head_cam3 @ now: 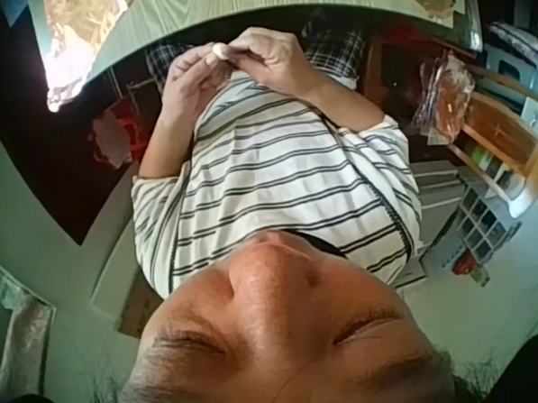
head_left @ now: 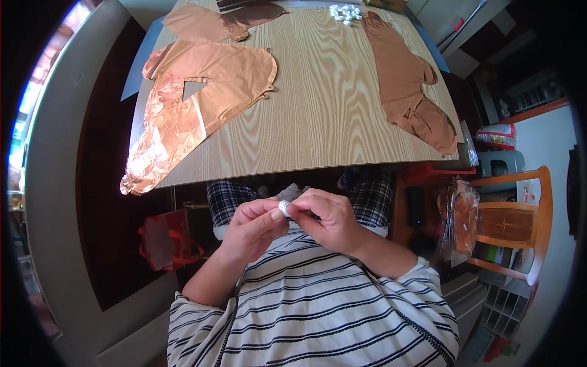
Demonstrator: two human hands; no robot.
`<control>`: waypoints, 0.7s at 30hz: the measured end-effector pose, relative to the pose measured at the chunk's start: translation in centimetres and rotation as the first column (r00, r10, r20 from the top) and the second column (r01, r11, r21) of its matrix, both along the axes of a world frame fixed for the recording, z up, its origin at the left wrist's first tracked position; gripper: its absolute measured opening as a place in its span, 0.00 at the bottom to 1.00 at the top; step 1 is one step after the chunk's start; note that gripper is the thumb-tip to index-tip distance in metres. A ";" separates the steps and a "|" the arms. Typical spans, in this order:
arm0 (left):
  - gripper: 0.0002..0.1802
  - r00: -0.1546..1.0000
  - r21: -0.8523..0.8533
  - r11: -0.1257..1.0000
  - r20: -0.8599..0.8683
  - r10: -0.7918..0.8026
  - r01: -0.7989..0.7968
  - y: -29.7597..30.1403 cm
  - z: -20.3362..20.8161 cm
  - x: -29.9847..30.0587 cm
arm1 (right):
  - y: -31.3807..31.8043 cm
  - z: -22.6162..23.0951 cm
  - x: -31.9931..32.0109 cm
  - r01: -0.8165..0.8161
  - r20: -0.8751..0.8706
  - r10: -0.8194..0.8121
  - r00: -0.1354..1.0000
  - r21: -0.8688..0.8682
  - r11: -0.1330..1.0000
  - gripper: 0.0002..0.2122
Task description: Attaching plastic valves or clips to copper-colored foil balloons.
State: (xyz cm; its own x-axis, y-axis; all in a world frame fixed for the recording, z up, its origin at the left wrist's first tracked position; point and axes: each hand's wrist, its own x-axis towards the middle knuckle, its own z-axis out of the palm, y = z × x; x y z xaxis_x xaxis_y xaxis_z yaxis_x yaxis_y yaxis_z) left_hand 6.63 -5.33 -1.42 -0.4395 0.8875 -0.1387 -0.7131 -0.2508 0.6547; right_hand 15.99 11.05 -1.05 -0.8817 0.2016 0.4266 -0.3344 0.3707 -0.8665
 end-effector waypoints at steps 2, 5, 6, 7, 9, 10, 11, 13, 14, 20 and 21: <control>0.12 0.995 -0.087 0.993 -0.054 0.080 -0.085 0.4 0.1 0.3 | -0.1 0.0 0.3 0.045 0.011 -0.046 0.999 0.045 0.998 0.09; 0.11 0.994 -0.122 0.987 -0.032 0.105 -0.108 0.8 -0.5 0.4 | 0.0 -0.2 0.4 0.162 -0.176 -0.118 0.977 0.257 0.953 0.10; 0.11 0.995 -0.144 0.985 -0.029 0.092 -0.095 0.7 -0.7 0.7 | 0.2 -0.3 0.3 0.190 -0.210 -0.128 0.969 0.312 0.931 0.09; 0.12 0.997 -0.167 0.983 -0.027 0.077 -0.081 0.4 -0.9 0.8 | 0.5 -0.3 -0.1 0.219 -0.243 -0.135 0.961 0.364 0.905 0.09; 0.12 0.997 -0.217 0.973 -0.002 0.077 -0.076 0.3 -1.2 1.5 | 0.9 -0.4 -0.2 0.248 -0.271 -0.138 0.953 0.427 0.870 0.07; 0.09 0.997 -0.151 0.987 0.034 0.064 -0.059 0.1 -1.8 1.5 | 0.9 -0.2 -0.1 0.257 -0.276 -0.144 0.950 0.436 0.862 0.07; 0.09 0.995 -0.187 0.979 0.029 0.095 -0.087 0.2 -1.7 1.7 | 0.9 -0.1 -0.1 0.239 -0.264 -0.138 0.955 0.405 0.882 0.08; 0.09 0.993 -0.198 0.976 0.051 0.104 -0.092 0.2 -1.7 2.0 | 1.0 -0.1 0.3 0.231 -0.238 -0.155 0.959 0.335 0.914 0.08; 0.09 0.995 -0.165 0.984 0.060 0.080 -0.069 -0.1 -2.0 1.6 | 1.6 -0.1 0.5 0.165 -0.166 -0.120 0.979 0.297 0.940 0.09; 0.08 0.997 -0.165 0.986 0.067 -0.027 0.037 -0.6 -1.5 1.4 | 2.6 -1.0 0.5 -0.316 0.053 0.320 0.946 -0.066 0.946 0.15; 0.08 0.998 -0.156 0.987 0.059 -0.027 0.036 -0.6 -1.4 1.3 | 2.5 -1.1 0.7 -0.299 0.058 0.304 0.951 -0.080 0.951 0.14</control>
State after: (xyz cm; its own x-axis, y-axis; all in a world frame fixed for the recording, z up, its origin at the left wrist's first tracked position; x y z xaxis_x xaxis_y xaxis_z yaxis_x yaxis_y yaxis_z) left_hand 7.90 -5.89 -2.86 -0.3989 0.8661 -0.3012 -0.7558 -0.1246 0.6428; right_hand 16.69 13.51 -2.13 -0.9327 -0.0514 0.3570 -0.3599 0.1994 -0.9114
